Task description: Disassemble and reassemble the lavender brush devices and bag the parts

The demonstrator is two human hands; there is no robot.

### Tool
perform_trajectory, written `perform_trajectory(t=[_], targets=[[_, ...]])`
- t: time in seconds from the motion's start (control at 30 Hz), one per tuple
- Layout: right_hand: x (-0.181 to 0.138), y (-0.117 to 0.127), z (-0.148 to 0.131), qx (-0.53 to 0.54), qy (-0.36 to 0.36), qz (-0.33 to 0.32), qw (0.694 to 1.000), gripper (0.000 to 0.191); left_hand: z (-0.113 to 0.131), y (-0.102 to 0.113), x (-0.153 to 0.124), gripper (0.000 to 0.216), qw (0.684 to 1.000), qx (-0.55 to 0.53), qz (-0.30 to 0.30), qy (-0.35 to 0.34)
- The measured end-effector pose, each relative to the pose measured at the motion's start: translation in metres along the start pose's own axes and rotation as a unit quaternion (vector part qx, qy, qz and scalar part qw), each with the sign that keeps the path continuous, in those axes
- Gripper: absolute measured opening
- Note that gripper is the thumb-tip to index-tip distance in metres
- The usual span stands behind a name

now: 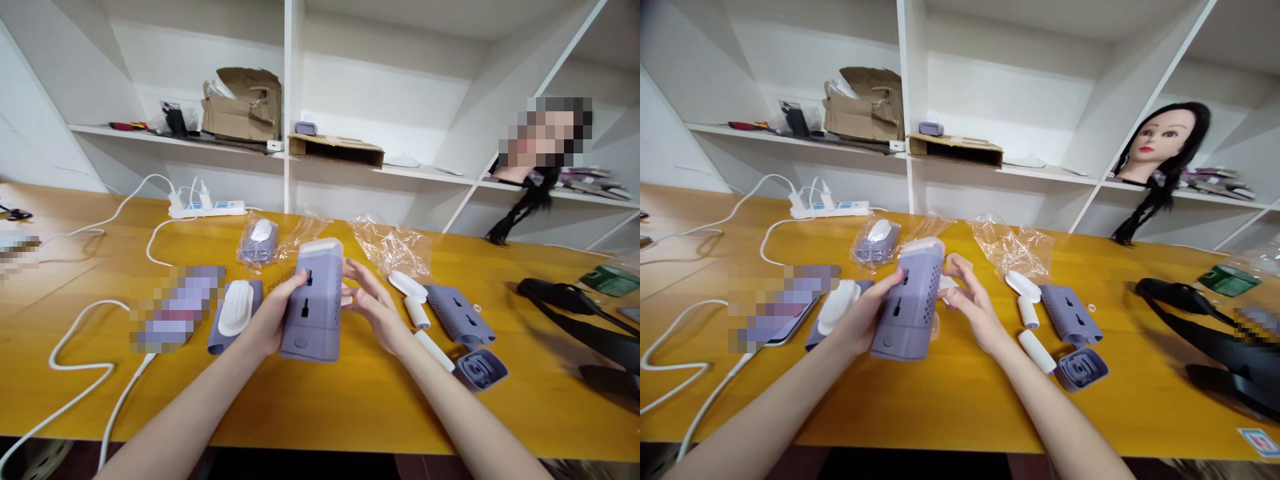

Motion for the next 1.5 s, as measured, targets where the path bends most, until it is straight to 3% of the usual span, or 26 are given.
perform_trajectory(t=[0.13, 0.23, 0.37, 0.43, 0.5, 0.6, 0.67, 0.77, 0.9, 1.0, 1.07, 1.1, 1.2, 1.27, 1.5], targets=[[-0.006, -0.033, 0.002, 0.041, -0.019, -0.103, 0.994, 0.063, 0.011, -0.004, 0.0, 0.046, 0.998, -0.027, -0.012, -0.047], [-0.006, -0.031, 0.003, 0.062, -0.034, -0.071, 0.995, 0.055, 0.017, -0.018, -0.004, 0.044, 0.994, 0.001, -0.069, -0.087], [-0.004, -0.007, 0.007, 0.067, -0.079, -0.009, 0.995, 0.047, 0.023, -0.029, -0.01, 0.05, 0.981, 0.085, -0.105, -0.14], [-0.002, 0.013, 0.003, 0.027, -0.083, 0.025, 0.996, 0.049, 0.028, -0.025, -0.01, 0.054, 0.974, 0.129, -0.075, -0.17], [-0.001, 0.045, -0.01, -0.074, -0.048, 0.108, 0.99, 0.05, 0.037, -0.013, -0.011, 0.049, 0.961, 0.174, -0.01, -0.214], [-0.005, 0.086, -0.035, -0.272, 0.013, 0.236, 0.933, 0.054, 0.048, -0.003, -0.014, 0.032, 0.939, 0.223, 0.049, -0.256], [-0.006, 0.095, -0.037, -0.327, 0.012, 0.256, 0.91, 0.055, 0.048, -0.002, -0.014, 0.026, 0.935, 0.237, 0.051, -0.259], [-0.009, 0.081, -0.042, -0.36, 0.048, 0.237, 0.901, 0.055, 0.04, -0.008, -0.012, 0.026, 0.941, 0.237, 0.023, -0.239], [-0.021, 0.017, -0.058, -0.469, 0.184, 0.138, 0.853, 0.065, 0.024, -0.025, -0.009, 0.037, 0.955, 0.215, -0.065, -0.193], [-0.03, -0.012, -0.061, -0.509, 0.233, 0.098, 0.823, 0.07, 0.026, -0.024, -0.008, 0.035, 0.95, 0.231, -0.069, -0.2], [-0.031, -0.011, -0.062, -0.509, 0.232, 0.108, 0.822, 0.07, 0.035, -0.018, -0.007, 0.033, 0.923, 0.306, -0.044, -0.23], [-0.03, -0.005, -0.062, -0.506, 0.224, 0.12, 0.824, 0.068, 0.042, -0.015, -0.007, 0.033, 0.895, 0.365, -0.019, -0.257], [-0.024, 0.018, -0.057, -0.498, 0.181, 0.167, 0.831, 0.064, 0.059, -0.011, -0.005, 0.035, 0.758, 0.569, 0.089, -0.305], [-0.019, 0.034, -0.051, -0.493, 0.141, 0.192, 0.837, 0.061, 0.058, -0.01, 0.006, 0.038, 0.681, 0.671, 0.138, -0.259], [-0.006, 0.061, -0.033, -0.492, 0.052, 0.22, 0.841, 0.059, 0.056, -0.02, 0.066, 0.051, 0.648, 0.717, 0.181, -0.184]])
Point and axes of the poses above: each hand's wrist, its own x-axis towards the middle knuckle, its own y-axis out of the back of the hand, z = x × y, the point moved 10 cm from there along x, towards the middle knuckle, and after that the axes turned 2 degrees about -y, right-handed, at the moved point
